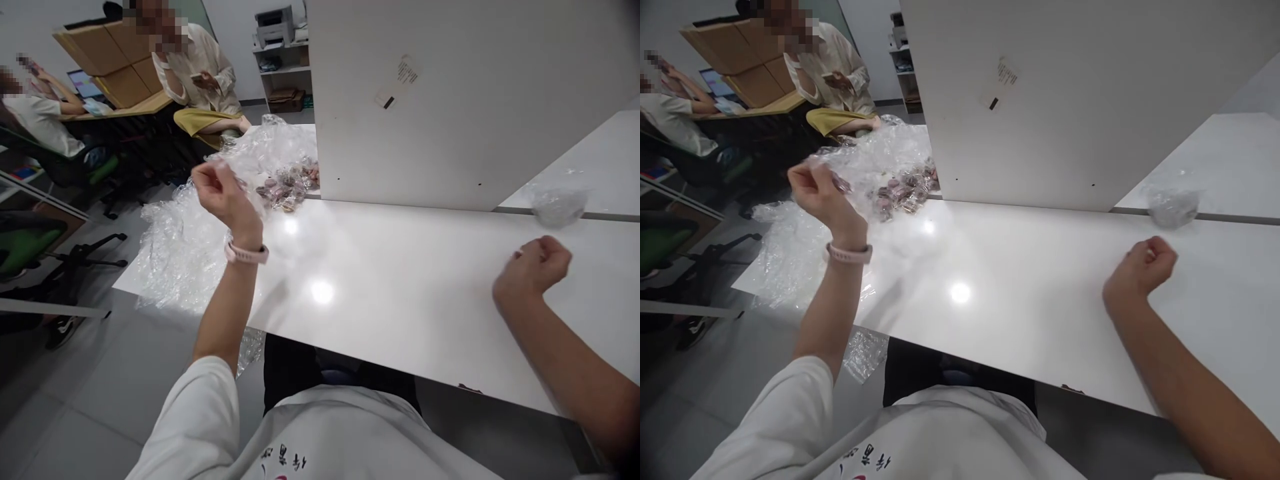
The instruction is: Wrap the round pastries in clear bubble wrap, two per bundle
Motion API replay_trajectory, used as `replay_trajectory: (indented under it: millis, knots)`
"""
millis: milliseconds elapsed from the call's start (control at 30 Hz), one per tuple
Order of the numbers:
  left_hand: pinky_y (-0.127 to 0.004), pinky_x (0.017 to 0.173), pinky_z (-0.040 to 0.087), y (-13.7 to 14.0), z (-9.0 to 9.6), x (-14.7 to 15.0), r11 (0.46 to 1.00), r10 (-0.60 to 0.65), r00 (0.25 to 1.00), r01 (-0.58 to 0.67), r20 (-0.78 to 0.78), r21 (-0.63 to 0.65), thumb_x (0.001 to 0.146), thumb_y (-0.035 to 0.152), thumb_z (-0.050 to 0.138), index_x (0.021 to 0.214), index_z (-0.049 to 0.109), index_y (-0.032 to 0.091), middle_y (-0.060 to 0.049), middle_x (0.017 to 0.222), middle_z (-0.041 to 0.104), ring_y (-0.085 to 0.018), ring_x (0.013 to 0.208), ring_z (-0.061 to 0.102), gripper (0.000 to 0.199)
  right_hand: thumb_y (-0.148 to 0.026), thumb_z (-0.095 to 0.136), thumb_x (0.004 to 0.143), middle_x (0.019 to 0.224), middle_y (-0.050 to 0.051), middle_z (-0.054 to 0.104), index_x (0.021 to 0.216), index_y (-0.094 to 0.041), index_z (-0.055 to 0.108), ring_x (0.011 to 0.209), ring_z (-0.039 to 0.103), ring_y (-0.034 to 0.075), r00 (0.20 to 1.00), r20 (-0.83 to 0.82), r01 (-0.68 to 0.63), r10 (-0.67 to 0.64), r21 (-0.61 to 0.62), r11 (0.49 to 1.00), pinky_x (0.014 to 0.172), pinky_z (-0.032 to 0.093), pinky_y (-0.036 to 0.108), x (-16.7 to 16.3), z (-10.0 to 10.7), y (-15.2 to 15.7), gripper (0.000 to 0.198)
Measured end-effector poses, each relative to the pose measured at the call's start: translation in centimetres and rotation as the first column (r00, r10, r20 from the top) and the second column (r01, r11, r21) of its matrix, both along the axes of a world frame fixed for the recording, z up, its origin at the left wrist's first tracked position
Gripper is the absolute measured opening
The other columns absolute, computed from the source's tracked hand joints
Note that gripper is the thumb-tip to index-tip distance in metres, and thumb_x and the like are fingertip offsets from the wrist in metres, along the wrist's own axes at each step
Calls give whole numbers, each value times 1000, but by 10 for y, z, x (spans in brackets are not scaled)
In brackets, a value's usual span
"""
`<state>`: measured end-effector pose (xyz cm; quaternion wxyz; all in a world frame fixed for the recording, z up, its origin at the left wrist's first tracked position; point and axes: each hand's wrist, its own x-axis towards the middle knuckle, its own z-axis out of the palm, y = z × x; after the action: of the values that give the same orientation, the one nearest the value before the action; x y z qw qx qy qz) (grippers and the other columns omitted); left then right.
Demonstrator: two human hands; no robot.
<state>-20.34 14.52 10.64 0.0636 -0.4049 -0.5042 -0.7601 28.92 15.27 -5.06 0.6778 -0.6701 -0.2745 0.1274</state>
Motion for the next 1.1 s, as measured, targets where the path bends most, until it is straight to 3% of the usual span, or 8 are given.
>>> replay_trajectory:
  millis: [100,233,333,467,733,867,933,1100]
  knots:
    - [-25,57,42,-65,-24,55,951,-285,951,264,-121,-160,93,45,63,85,56,23,2,74,55,-10,61,50,24,-31,67,85,96,13,68,93,-19,64,83,66,22,881,-269,-423,389,-81,902,90,54,45,-65,25,-46,14]
    - [-26,62,47,-124,-69,120,651,-658,739,461,-144,-603,92,29,61,79,62,19,-1,75,65,-12,65,56,16,-70,51,88,125,18,66,128,-21,60,110,66,31,183,-552,-981,813,-44,191,91,57,52,-144,65,-88,64]
    - [-27,67,50,-145,-76,134,336,-870,493,558,-23,-759,89,25,64,83,67,18,-4,83,71,-13,69,61,9,-64,57,87,139,16,59,152,-26,36,113,66,29,45,-498,-998,866,-67,13,88,59,46,-186,84,-102,78]
    - [-29,79,55,-154,-52,111,-103,-954,143,670,264,-735,89,34,67,108,71,20,-7,107,74,-16,91,69,24,-43,73,81,118,14,70,151,-20,38,88,70,21,230,-492,-953,839,-287,93,71,59,32,-191,84,-115,82]
    - [-35,81,57,-89,-41,6,382,-632,768,424,103,-821,90,27,58,96,73,15,-8,94,75,-18,86,69,20,-59,71,78,97,9,73,116,-28,70,79,69,25,307,-118,-625,944,-773,107,56,53,33,-22,64,-101,49]
    - [-42,105,47,-34,-58,-7,493,-496,806,-43,-322,-869,88,12,48,115,70,14,-12,121,70,-25,115,63,36,-73,60,79,108,12,69,132,-36,61,104,63,49,245,654,-202,715,-687,698,76,52,67,19,87,-101,65]
    - [-45,119,33,-5,-66,-3,483,-503,724,-218,-472,-848,87,11,49,134,60,10,-15,146,53,-29,139,45,48,-69,45,90,124,16,64,143,-30,52,122,51,54,173,812,-141,558,-540,830,88,44,75,-2,94,-112,66]
    - [-55,124,9,60,-82,-2,266,-516,713,-393,-474,-880,87,46,62,152,35,5,-21,163,24,-40,154,9,82,-57,36,99,149,14,50,147,-24,48,138,46,38,-44,634,-368,772,-728,578,107,43,60,-88,55,-139,60]
